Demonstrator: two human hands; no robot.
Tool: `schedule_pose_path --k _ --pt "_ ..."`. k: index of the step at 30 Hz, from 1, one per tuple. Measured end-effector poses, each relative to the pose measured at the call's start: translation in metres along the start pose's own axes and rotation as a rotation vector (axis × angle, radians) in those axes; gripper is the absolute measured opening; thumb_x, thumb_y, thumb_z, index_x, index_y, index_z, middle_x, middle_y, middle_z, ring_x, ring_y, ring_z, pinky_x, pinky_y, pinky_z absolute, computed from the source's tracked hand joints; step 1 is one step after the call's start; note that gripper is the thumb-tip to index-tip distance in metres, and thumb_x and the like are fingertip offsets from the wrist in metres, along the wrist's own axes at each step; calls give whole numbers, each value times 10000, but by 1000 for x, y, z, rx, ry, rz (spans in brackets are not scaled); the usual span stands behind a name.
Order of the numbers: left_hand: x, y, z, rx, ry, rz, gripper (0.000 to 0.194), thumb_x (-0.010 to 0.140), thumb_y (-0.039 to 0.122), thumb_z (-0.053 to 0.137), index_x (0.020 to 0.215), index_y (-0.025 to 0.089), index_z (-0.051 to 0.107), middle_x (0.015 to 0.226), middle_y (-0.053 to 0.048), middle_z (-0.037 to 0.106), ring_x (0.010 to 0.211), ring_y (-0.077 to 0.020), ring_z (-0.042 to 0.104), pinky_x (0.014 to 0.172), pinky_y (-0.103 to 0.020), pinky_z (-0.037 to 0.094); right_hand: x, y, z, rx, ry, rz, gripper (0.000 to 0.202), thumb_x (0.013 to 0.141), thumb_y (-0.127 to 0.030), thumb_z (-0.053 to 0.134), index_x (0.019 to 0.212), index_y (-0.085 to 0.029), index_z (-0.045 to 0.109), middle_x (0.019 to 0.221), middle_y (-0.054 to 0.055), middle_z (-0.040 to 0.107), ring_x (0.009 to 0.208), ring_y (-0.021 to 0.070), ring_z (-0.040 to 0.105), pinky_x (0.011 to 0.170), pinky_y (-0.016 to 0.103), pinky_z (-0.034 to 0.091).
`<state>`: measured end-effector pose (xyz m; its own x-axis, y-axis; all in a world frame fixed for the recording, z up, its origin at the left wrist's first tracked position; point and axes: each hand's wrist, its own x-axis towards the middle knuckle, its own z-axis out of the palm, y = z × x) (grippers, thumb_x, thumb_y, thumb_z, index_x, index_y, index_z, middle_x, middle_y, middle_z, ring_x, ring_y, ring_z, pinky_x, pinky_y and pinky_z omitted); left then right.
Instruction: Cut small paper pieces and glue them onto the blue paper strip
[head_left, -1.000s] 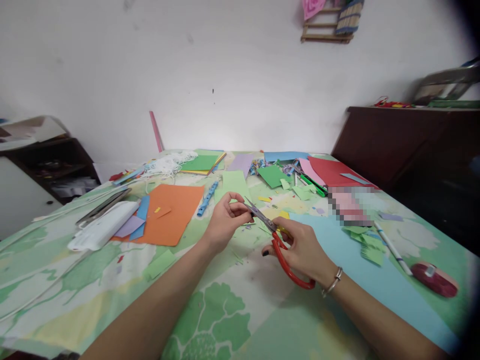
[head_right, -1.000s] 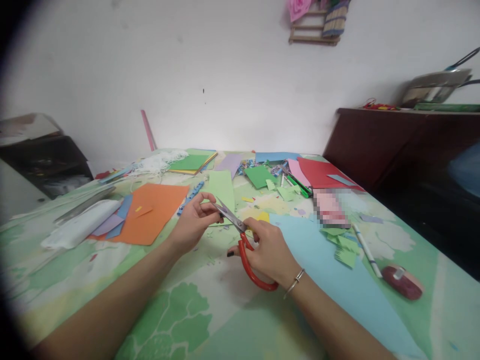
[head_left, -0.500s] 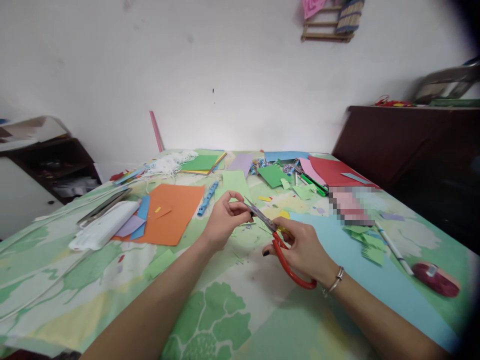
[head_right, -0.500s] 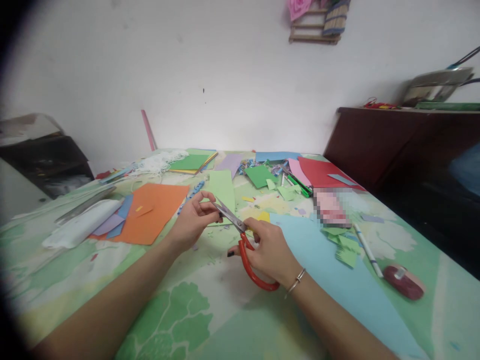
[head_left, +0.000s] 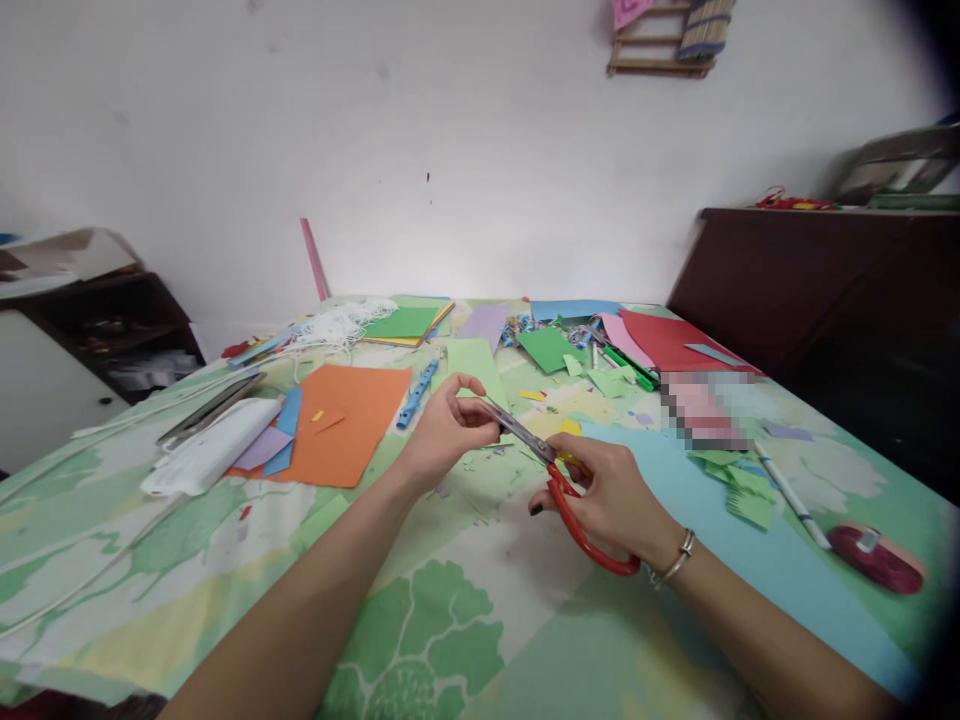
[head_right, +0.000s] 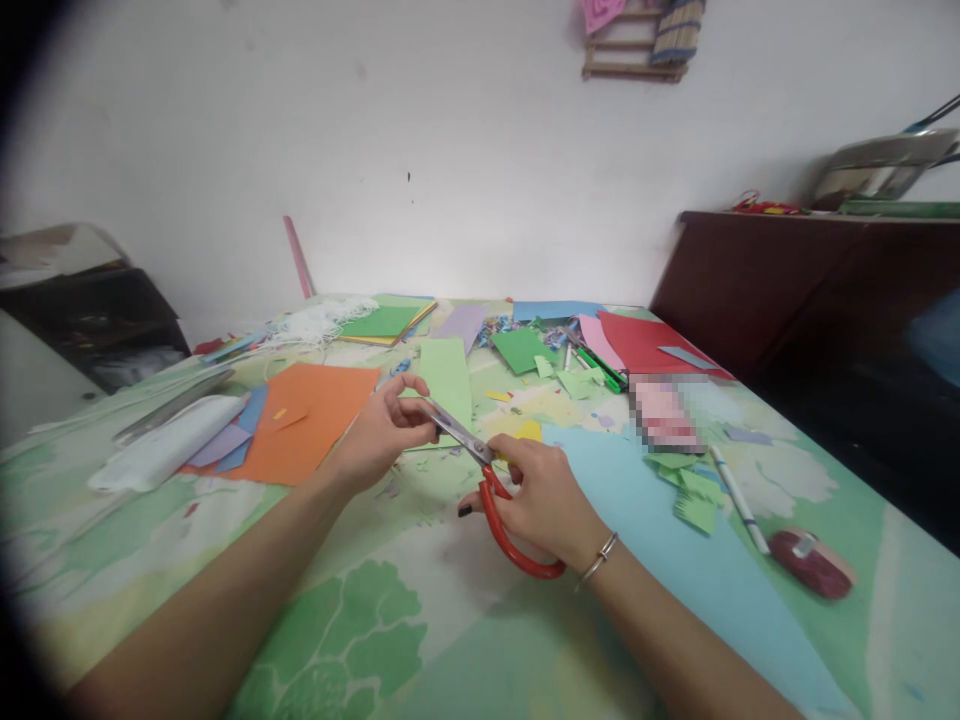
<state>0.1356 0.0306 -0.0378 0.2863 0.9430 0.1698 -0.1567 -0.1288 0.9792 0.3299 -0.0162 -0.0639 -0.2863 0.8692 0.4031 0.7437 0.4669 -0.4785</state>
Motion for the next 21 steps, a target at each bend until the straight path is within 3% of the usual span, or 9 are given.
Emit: schedule_pose_path --k 5,8,15,21 --pt "1 -3 2 -26 -5 21 330 600 70 623 829 200 425 647 44 628 561 -89 547 578 -221 417 0 -3 0 73 1 9 281 671 -431 655 793 -192 572 545 -52 405 503 92 325 491 210 280" --pt "1 -11 6 -107 17 35 276 641 118 639 847 190 471 692 15 639 610 -104 572 629 -248 432 0 -5 2 218 -9 86 248 673 -391 657 727 -196 514 529 -69 345 503 86 279 468 202 269" --pt "-4 -22 17 -136 0 0 126 716 237 637 794 142 608 674 -27 628 592 -102 541 607 -239 410 0 -2 9 572 -105 207 215 702 -335 608 718 -192 448 593 -56 356 531 84 333 473 202 296" --pt "-5 -19 17 -160 -4 13 124 724 257 640 773 146 615 672 -23 622 591 -99 527 605 -236 408 0 -2 10 584 -107 202 254 678 -339 637 694 -193 430 592 -59 316 534 81 298 470 205 279"
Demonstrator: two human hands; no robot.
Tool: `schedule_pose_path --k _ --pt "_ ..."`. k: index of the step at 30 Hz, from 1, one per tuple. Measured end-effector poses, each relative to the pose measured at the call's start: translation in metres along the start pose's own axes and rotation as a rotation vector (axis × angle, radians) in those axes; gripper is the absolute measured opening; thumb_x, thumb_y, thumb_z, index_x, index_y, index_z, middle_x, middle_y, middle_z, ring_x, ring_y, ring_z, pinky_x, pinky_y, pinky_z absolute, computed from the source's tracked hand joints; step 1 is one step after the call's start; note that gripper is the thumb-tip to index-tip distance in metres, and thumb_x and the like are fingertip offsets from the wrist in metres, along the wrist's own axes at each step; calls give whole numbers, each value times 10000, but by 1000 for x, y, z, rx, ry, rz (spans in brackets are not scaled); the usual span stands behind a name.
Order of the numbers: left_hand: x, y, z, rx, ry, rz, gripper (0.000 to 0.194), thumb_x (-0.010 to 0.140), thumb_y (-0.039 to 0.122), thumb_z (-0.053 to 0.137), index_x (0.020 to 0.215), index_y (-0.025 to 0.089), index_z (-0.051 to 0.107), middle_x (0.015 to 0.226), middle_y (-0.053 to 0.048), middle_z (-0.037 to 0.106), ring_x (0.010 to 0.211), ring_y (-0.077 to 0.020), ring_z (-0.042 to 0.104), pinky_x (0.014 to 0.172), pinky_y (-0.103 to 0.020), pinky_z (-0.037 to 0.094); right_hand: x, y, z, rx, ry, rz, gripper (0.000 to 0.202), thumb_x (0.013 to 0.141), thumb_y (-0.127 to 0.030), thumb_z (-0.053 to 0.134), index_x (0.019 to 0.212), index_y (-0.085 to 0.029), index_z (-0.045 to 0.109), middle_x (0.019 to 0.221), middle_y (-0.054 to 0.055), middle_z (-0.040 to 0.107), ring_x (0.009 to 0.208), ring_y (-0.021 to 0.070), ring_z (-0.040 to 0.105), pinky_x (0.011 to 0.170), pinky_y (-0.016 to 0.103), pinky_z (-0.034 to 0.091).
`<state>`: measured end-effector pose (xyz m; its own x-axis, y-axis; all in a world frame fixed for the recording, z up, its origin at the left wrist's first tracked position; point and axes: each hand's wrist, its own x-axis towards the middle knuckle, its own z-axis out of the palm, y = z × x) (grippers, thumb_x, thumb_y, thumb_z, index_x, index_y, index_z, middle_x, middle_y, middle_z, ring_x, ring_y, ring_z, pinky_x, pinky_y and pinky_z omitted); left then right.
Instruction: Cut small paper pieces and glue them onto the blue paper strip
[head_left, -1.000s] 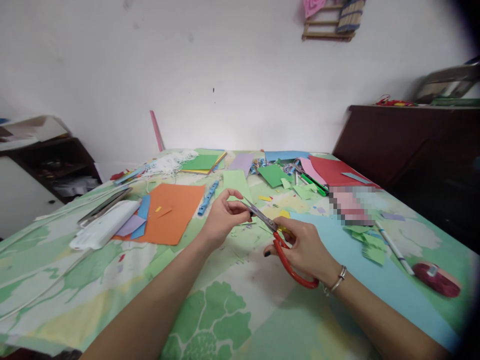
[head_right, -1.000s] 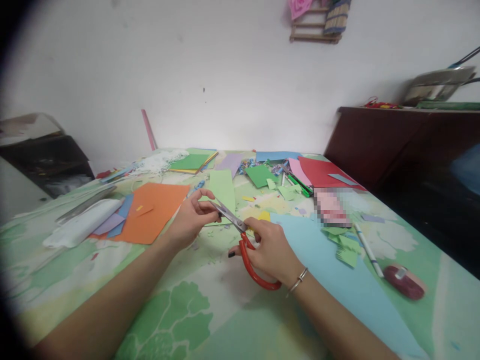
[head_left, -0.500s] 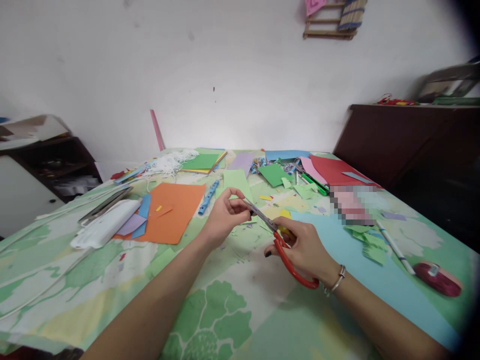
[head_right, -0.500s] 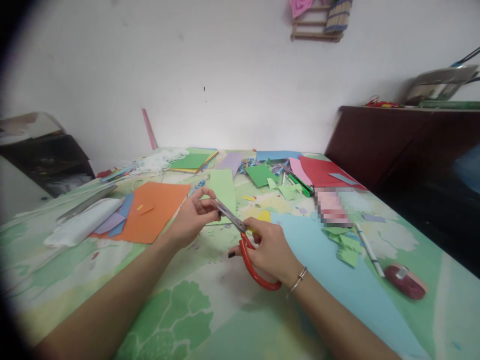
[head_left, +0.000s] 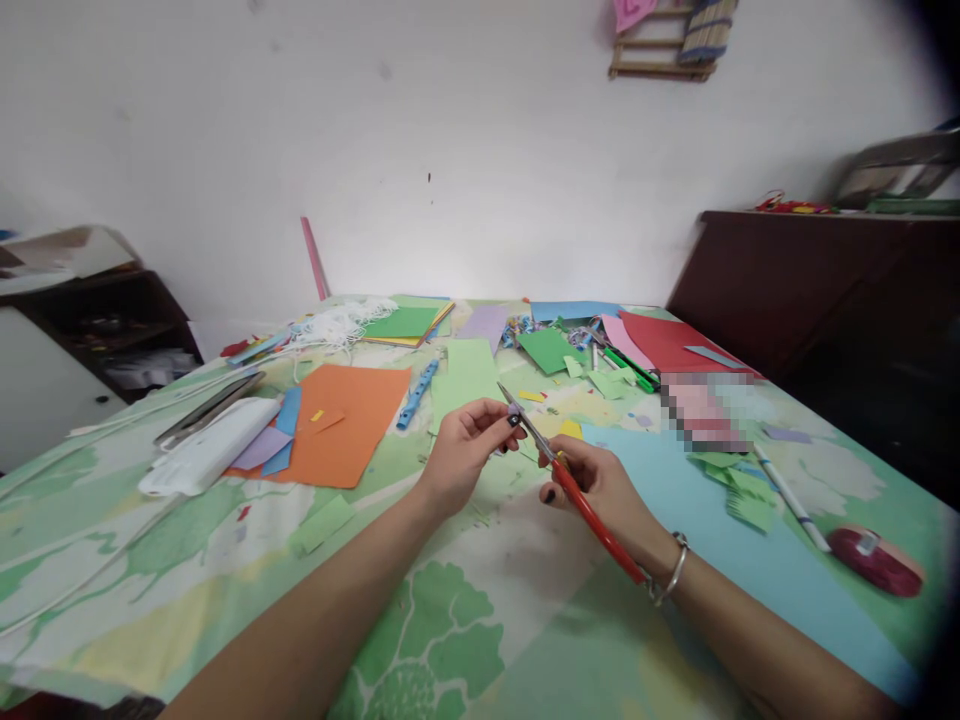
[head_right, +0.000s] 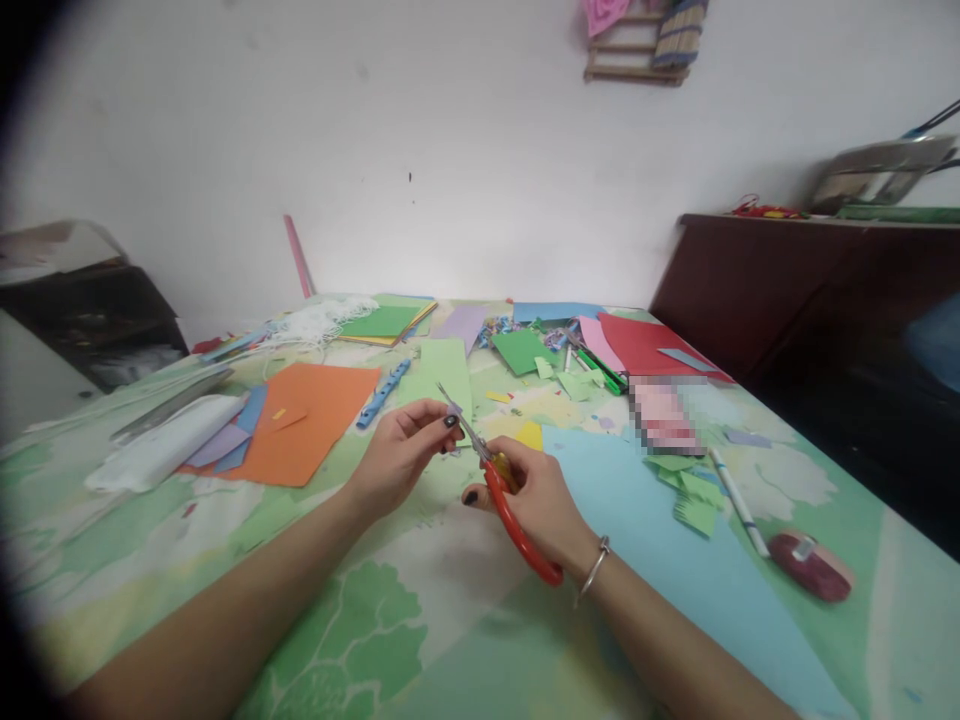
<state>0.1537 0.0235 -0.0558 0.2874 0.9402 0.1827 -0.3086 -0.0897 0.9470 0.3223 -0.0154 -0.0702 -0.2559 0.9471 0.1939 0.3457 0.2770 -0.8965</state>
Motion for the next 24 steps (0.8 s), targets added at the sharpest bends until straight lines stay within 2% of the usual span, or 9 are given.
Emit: schedule_pose_path --k 15,24 --pt "-1 3 2 45 23 14 75 751 225 590 728 155 577 623 -1 583 572 -93 500 583 -224 394 -2 0 1 -77 15 -17 248 707 -294 596 671 -204 368 600 -63 278 540 86 249 473 213 239" --pt "4 7 -9 146 -46 34 60 754 195 573 724 143 582 595 5 568 557 -81 470 552 -209 366 -1 -1 -5 -189 21 -33 251 668 -316 662 713 -197 445 579 -67 317 538 87 265 470 210 244"
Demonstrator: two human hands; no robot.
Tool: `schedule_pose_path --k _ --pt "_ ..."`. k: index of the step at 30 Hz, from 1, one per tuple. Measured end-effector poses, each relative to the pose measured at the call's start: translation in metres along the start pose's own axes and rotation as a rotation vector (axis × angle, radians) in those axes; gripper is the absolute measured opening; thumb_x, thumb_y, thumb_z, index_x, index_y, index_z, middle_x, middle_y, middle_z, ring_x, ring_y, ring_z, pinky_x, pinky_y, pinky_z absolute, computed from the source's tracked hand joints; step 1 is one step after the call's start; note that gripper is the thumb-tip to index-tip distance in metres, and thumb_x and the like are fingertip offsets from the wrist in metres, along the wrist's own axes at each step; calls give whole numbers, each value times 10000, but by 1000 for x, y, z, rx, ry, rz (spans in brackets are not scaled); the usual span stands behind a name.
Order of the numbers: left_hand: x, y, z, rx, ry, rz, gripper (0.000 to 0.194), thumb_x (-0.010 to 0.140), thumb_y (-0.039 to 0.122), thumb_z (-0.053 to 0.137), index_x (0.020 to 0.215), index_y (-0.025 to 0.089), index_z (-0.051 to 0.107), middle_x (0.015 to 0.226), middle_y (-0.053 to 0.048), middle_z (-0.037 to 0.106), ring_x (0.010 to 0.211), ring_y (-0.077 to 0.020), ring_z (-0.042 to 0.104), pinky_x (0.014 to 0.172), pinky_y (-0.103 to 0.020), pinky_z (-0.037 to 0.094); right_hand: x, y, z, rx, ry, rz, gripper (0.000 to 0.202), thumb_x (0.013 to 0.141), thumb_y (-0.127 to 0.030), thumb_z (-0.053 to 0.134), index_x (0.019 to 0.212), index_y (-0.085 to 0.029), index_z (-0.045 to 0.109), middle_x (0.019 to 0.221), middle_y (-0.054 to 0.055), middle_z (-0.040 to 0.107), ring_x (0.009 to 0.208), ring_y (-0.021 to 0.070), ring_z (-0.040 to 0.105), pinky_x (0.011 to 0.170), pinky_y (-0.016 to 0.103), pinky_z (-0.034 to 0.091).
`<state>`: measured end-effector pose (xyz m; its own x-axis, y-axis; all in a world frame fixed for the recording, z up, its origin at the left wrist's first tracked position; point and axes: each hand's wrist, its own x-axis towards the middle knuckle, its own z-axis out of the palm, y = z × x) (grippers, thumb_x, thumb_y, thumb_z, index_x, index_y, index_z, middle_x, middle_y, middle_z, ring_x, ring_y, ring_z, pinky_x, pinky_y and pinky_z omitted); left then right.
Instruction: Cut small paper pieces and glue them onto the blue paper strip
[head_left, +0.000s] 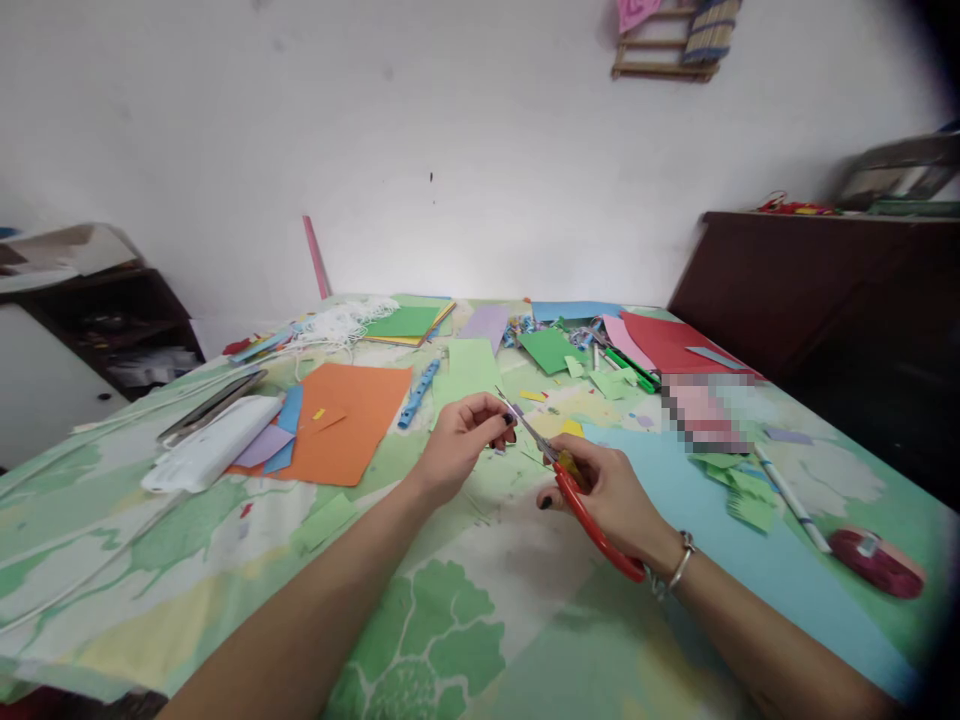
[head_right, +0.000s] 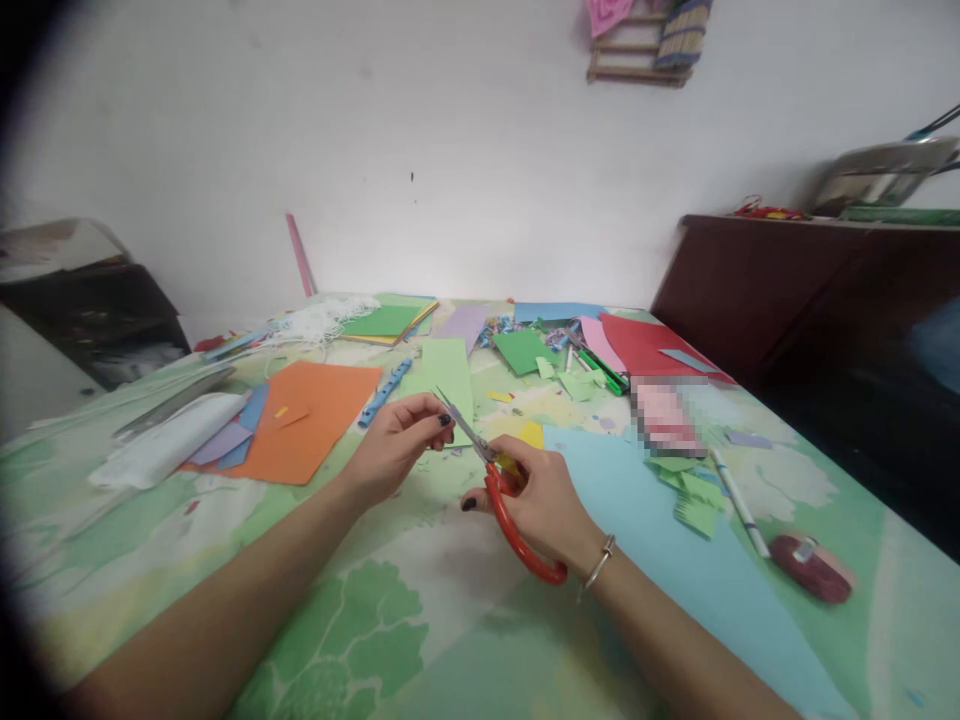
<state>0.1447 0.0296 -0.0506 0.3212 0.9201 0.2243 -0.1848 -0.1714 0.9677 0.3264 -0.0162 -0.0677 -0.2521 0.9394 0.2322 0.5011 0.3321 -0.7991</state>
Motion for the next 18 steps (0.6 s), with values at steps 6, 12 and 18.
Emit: schedule_pose_path --k 6,12,18 --pt "2 10 -13 103 -114 -3 75 760 178 546 722 131 591 582 10 542 553 -77 458 542 -207 353 0 -6 -3 -116 -9 -13 241 649 -334 686 746 -198 511 540 -76 301 522 88 252 460 201 242" --pt "3 13 -21 181 -136 -20 80 709 124 547 735 129 623 576 13 543 544 -75 448 522 -201 343 0 -8 -6 -197 -8 -53 252 651 -357 686 807 -200 565 522 -80 308 509 87 254 474 200 259" --pt "4 16 -23 212 -118 -50 100 670 123 554 722 132 638 555 16 549 536 -78 467 521 -199 356 0 -9 -8 -286 11 -109 278 638 -383 699 813 -201 581 510 -83 328 493 82 257 484 199 256"
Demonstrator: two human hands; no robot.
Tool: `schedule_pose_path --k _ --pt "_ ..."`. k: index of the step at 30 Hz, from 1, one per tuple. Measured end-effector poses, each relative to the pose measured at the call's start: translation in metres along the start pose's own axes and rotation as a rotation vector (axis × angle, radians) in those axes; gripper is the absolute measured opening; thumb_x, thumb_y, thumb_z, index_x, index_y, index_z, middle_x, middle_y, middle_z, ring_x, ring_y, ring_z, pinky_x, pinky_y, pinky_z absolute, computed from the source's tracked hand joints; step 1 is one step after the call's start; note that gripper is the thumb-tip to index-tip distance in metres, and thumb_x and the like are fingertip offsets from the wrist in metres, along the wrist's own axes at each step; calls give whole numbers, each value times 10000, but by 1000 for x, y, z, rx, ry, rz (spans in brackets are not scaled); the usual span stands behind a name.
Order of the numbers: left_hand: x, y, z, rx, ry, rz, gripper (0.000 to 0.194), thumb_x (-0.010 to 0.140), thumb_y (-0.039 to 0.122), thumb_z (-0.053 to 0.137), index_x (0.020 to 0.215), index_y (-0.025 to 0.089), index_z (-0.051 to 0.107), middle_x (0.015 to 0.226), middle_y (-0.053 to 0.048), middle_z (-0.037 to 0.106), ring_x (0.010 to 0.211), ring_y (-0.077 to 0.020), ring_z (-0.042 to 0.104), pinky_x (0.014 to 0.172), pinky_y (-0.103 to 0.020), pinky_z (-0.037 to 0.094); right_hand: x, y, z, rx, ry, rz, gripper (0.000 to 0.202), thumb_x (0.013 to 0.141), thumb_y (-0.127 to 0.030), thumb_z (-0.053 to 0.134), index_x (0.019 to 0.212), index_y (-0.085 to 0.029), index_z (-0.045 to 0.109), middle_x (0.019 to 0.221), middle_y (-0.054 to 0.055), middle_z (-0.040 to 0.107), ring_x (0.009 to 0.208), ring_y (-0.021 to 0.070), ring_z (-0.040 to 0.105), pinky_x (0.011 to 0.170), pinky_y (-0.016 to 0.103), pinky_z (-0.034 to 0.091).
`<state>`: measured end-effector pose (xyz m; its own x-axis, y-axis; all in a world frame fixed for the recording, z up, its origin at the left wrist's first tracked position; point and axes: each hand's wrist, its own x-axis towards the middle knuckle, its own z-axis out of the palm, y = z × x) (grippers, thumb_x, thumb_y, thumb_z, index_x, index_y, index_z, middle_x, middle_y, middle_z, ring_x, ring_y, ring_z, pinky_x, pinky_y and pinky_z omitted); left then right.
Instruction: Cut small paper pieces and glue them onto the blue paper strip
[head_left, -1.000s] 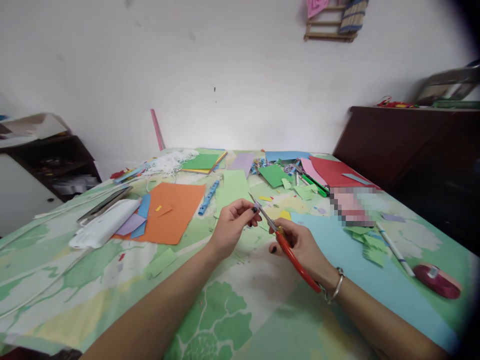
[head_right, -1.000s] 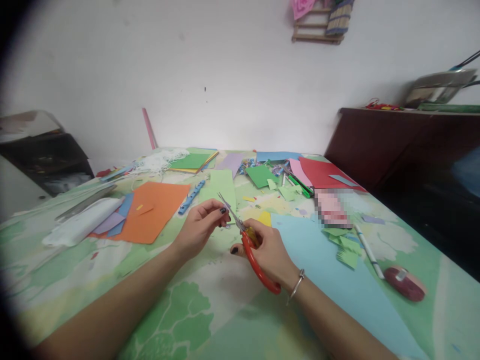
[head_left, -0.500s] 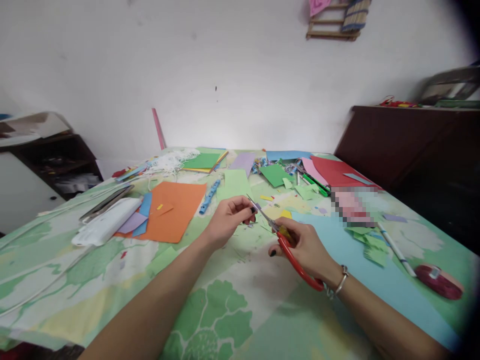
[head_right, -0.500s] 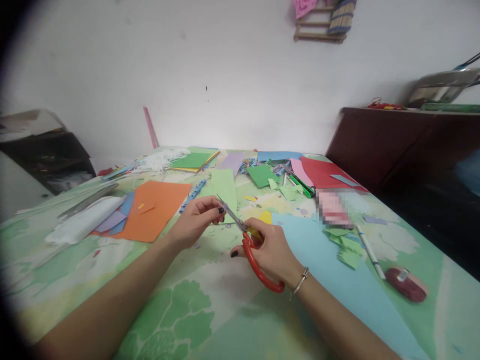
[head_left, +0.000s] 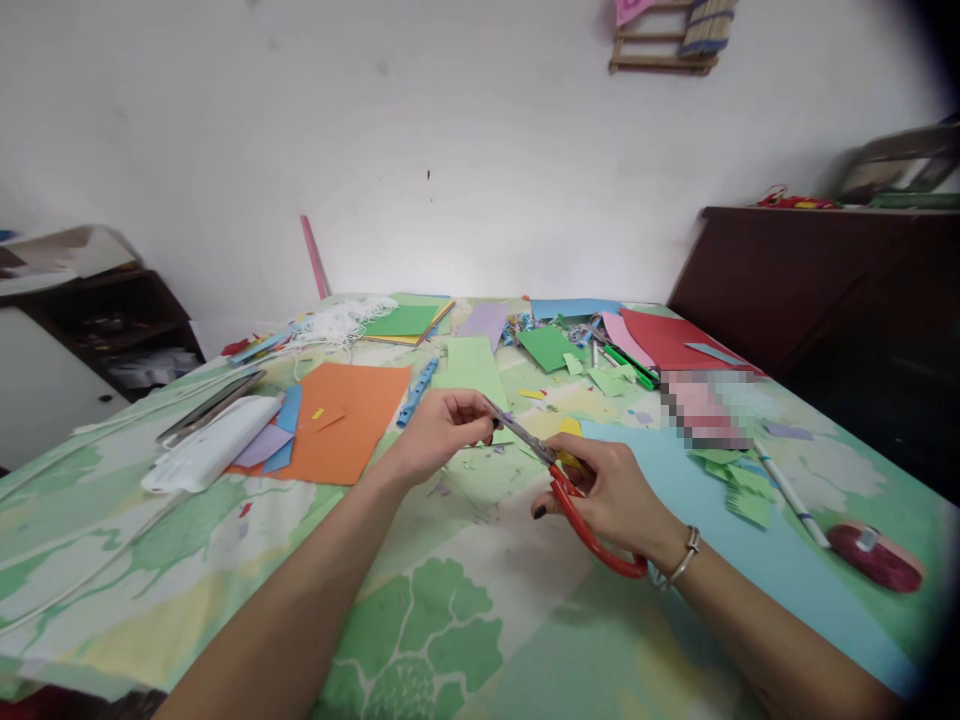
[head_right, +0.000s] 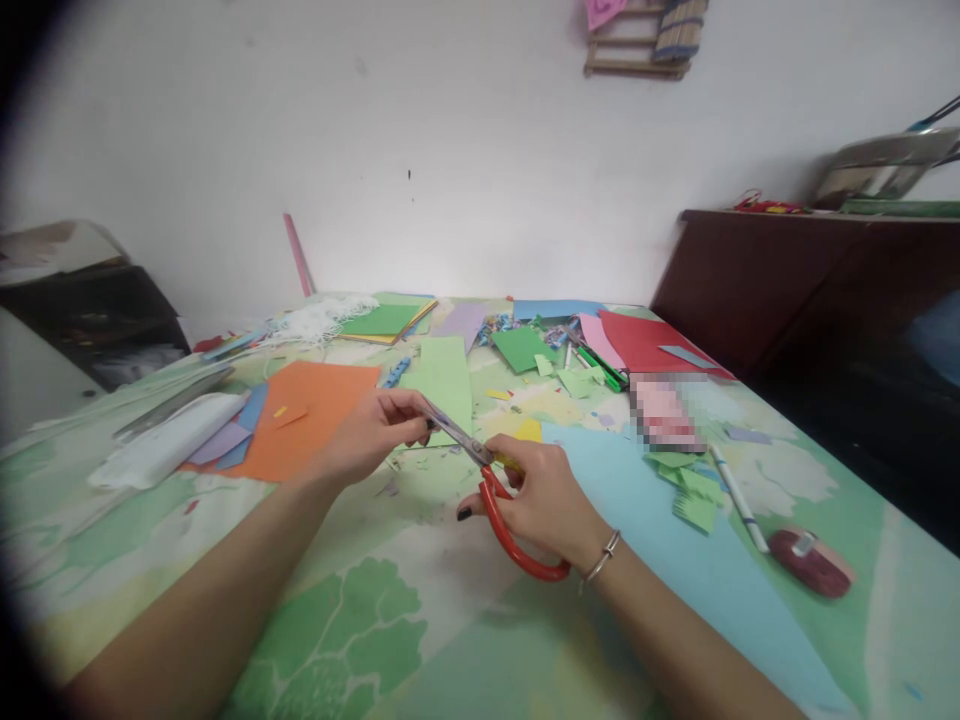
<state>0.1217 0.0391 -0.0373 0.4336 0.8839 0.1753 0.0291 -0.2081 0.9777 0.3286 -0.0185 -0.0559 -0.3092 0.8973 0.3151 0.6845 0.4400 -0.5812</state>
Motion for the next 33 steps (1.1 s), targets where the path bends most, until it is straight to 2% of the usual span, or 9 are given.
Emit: schedule_pose_path --k 10,13,18,24,28,33 --pt "-1 3 -2 39 -20 -16 107 663 102 552 700 132 647 516 28 526 511 -69 438 500 -193 325 0 1 -1 -103 45 -52 292 642 -397 691 821 -191 587 553 -59 417 505 87 333 507 207 269" --pt "-1 2 1 -13 -11 -33 95 675 103 556 696 130 645 511 22 539 493 -66 428 487 -193 317 0 -1 -4 -65 13 -20 276 644 -384 691 818 -196 586 540 -65 409 501 86 317 499 207 270" --pt "-3 0 16 -294 45 -71 61 708 139 574 671 130 622 529 -1 569 498 -71 457 497 -195 332 -1 0 -5 132 -63 104 240 654 -357 687 780 -200 556 522 -77 329 510 86 264 462 204 244" --pt "-3 -6 30 -567 110 -122 20 701 141 609 692 129 622 566 -7 587 502 -66 475 539 -199 363 -1 1 -1 507 -125 153 250 668 -308 687 826 -179 545 585 -65 367 539 78 303 486 205 275" --pt "-4 -8 36 -658 132 -116 15 698 138 611 686 131 616 553 5 573 484 -57 451 546 -205 363 -1 -3 0 700 -163 190 267 668 -317 693 805 -160 526 583 -59 406 506 56 284 443 188 255" --pt "-7 -7 41 -688 154 -111 51 706 155 599 661 149 575 477 37 509 469 -52 415 526 -194 339 -2 -7 6 800 -145 227 325 645 -369 711 799 -162 514 549 -71 394 444 34 248 384 179 206"
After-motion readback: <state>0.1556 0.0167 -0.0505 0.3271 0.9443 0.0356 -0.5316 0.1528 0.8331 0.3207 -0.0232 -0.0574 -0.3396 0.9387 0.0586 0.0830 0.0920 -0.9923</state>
